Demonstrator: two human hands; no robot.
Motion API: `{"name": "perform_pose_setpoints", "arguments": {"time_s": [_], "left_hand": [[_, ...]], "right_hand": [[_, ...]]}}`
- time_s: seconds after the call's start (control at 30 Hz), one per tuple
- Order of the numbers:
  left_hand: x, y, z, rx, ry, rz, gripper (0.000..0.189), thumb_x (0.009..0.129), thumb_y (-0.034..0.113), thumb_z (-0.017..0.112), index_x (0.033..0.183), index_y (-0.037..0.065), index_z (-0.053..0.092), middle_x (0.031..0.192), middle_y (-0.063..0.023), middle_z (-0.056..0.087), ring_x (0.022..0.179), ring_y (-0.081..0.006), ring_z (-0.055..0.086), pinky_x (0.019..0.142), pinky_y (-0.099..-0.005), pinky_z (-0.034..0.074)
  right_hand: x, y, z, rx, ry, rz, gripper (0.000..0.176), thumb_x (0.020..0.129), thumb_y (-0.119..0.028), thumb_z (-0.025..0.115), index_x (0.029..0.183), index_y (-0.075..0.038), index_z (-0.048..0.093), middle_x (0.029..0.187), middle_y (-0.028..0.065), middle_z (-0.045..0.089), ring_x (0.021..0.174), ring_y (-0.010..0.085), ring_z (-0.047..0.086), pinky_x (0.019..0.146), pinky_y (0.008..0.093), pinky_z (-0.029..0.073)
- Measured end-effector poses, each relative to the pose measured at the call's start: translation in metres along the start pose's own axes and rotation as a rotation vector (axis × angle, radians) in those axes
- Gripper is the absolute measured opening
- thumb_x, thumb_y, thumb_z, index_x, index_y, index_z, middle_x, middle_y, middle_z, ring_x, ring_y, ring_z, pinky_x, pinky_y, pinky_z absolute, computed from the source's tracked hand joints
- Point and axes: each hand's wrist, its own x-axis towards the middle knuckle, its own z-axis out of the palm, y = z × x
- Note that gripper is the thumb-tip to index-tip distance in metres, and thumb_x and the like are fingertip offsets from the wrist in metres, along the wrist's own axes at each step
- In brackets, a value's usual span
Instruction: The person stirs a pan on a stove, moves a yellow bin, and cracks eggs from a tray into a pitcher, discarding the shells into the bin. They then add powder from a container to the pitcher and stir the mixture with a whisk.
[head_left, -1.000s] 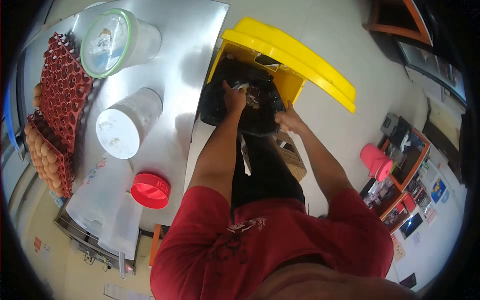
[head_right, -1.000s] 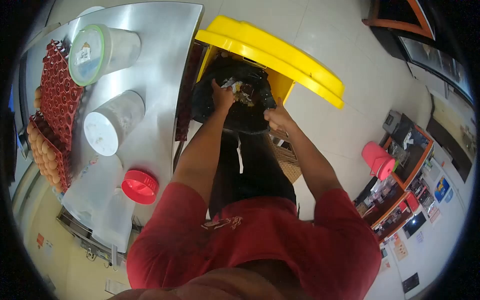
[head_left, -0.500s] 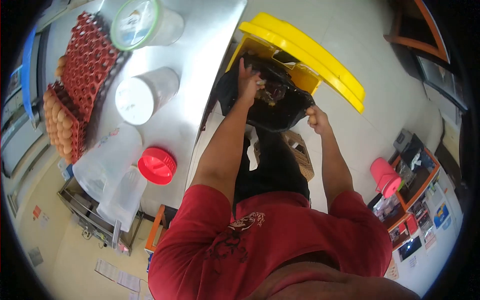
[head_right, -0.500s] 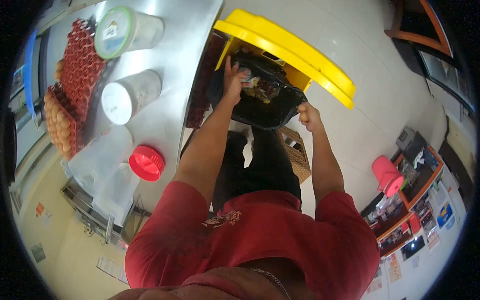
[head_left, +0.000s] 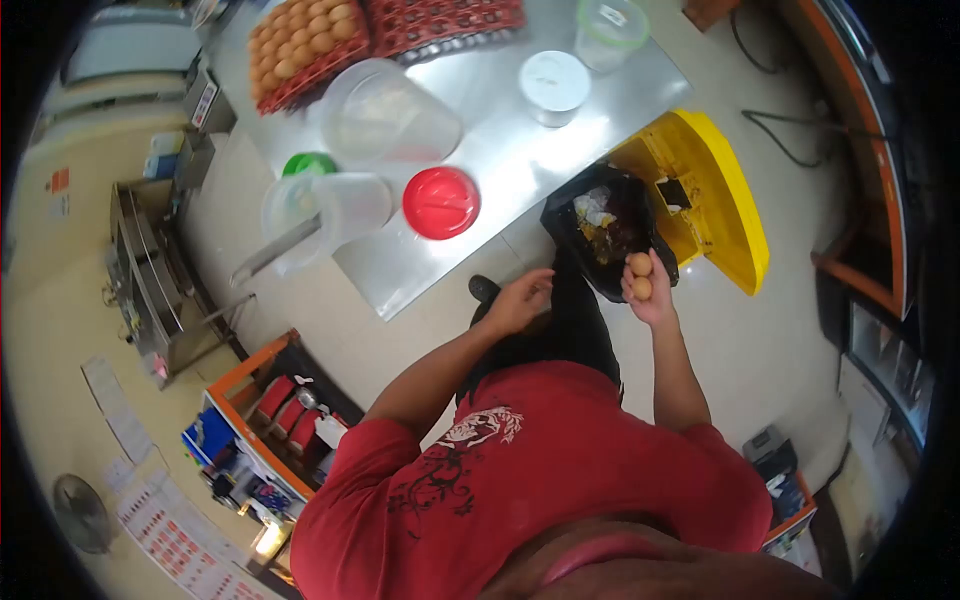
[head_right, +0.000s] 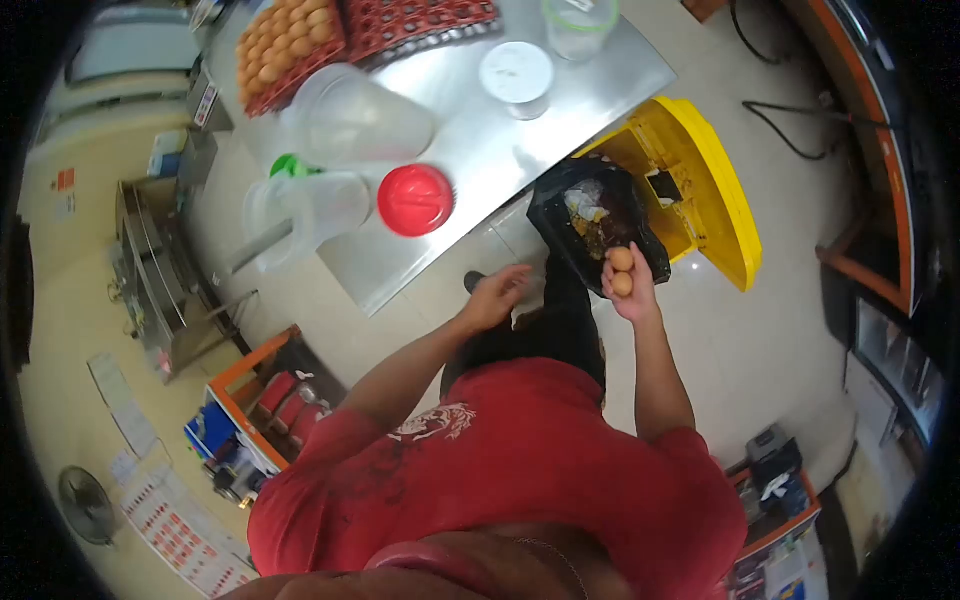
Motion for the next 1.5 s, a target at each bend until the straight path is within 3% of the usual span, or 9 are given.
{"name": "perform_pose_setpoints", "arguments": {"time_s": [0.17,0.33,0.53,0.83,0.97,1.13,1.23,1.3,1.5], "left_hand": [[-0.08,-0.029,-0.072,-0.086,0.308,0.081,0.043,0.101,0.006,0.059,0.144,0.007,0.059,0.119,-0.0105,0.072,0.101,-0.0192,0.069,0.088,-0.0342,0.056],[-0.163,-0.056,-0.124,-0.111,0.389,0.079,0.041,0.101,0.006,0.059,0.142,0.007,0.061,0.121,-0.0092,0.072,0.101,-0.016,0.067,0.085,-0.0316,0.055],[-0.219,-0.061,-0.141,-0.163,0.453,0.146,0.039,0.102,0.007,0.061,0.141,0.007,0.062,0.12,-0.0092,0.072,0.099,-0.0159,0.068,0.083,-0.0311,0.055],[-0.168,0.005,-0.135,-0.116,0.615,0.378,0.039,0.1,0.009,0.064,0.14,0.009,0.063,0.12,-0.0096,0.073,0.101,-0.019,0.07,0.083,-0.0314,0.055],[-0.137,0.059,-0.133,0.195,0.64,0.269,0.042,0.096,0.009,0.066,0.138,0.011,0.062,0.13,-0.0114,0.067,0.106,-0.0299,0.07,0.087,-0.0398,0.057],[-0.075,0.063,-0.121,0.583,0.677,0.274,0.047,0.093,0.009,0.066,0.14,0.012,0.058,0.141,-0.0151,0.06,0.114,-0.0402,0.066,0.093,-0.0512,0.055],[-0.044,0.055,-0.114,0.534,0.617,0.213,0.05,0.093,0.009,0.068,0.141,0.007,0.057,0.139,-0.0195,0.06,0.119,-0.0406,0.064,0.099,-0.0474,0.054],[-0.033,0.033,-0.111,0.511,0.695,0.224,0.05,0.092,0.007,0.068,0.14,0.0,0.055,0.137,-0.0237,0.059,0.124,-0.0433,0.06,0.105,-0.0467,0.051],[-0.064,0.008,-0.117,0.479,0.824,0.146,0.057,0.094,0.01,0.069,0.146,-0.003,0.051,0.149,-0.0287,0.051,0.137,-0.0459,0.052,0.115,-0.0478,0.045]], "right_hand": [[0.003,0.024,0.087,-0.135,-0.144,-0.037,0.04,0.109,-0.049,0.049,0.117,-0.011,0.06,0.083,0.0074,0.061,0.058,0.0197,0.059,0.043,0.0278,0.041],[-0.028,0.058,0.142,-0.164,-0.283,-0.165,0.036,0.11,-0.041,0.047,0.123,-0.011,0.06,0.096,0.0103,0.06,0.065,0.0195,0.058,0.044,0.0273,0.039],[-0.055,0.089,0.174,-0.121,-0.306,-0.19,0.036,0.109,-0.04,0.049,0.124,-0.009,0.061,0.098,0.0111,0.059,0.067,0.02,0.056,0.048,0.0281,0.04],[-0.016,0.057,0.201,-0.155,-0.372,-0.084,0.035,0.107,-0.037,0.052,0.127,-0.009,0.06,0.103,0.0126,0.061,0.072,0.0205,0.056,0.049,0.0273,0.04],[-0.014,0.02,0.234,-0.308,-0.389,-0.101,0.033,0.107,-0.033,0.052,0.129,-0.009,0.058,0.103,0.013,0.062,0.069,0.0201,0.059,0.046,0.0268,0.04],[-0.012,-0.032,0.275,-0.588,-0.408,-0.153,0.03,0.107,-0.03,0.053,0.127,-0.009,0.056,0.1,0.0112,0.063,0.062,0.0172,0.062,0.042,0.0254,0.039],[-0.002,-0.06,0.281,-0.731,-0.465,-0.123,0.033,0.106,-0.032,0.053,0.131,-0.01,0.053,0.099,0.0105,0.064,0.063,0.0152,0.061,0.041,0.0236,0.039],[-0.003,-0.07,0.289,-0.761,-0.446,-0.105,0.031,0.106,-0.03,0.054,0.129,-0.009,0.055,0.096,0.0099,0.064,0.06,0.0153,0.061,0.04,0.0247,0.038],[0.002,-0.073,0.273,-0.747,-0.431,-0.072,0.034,0.107,-0.031,0.054,0.132,-0.008,0.055,0.096,0.0103,0.064,0.06,0.0145,0.062,0.04,0.024,0.037]]}}
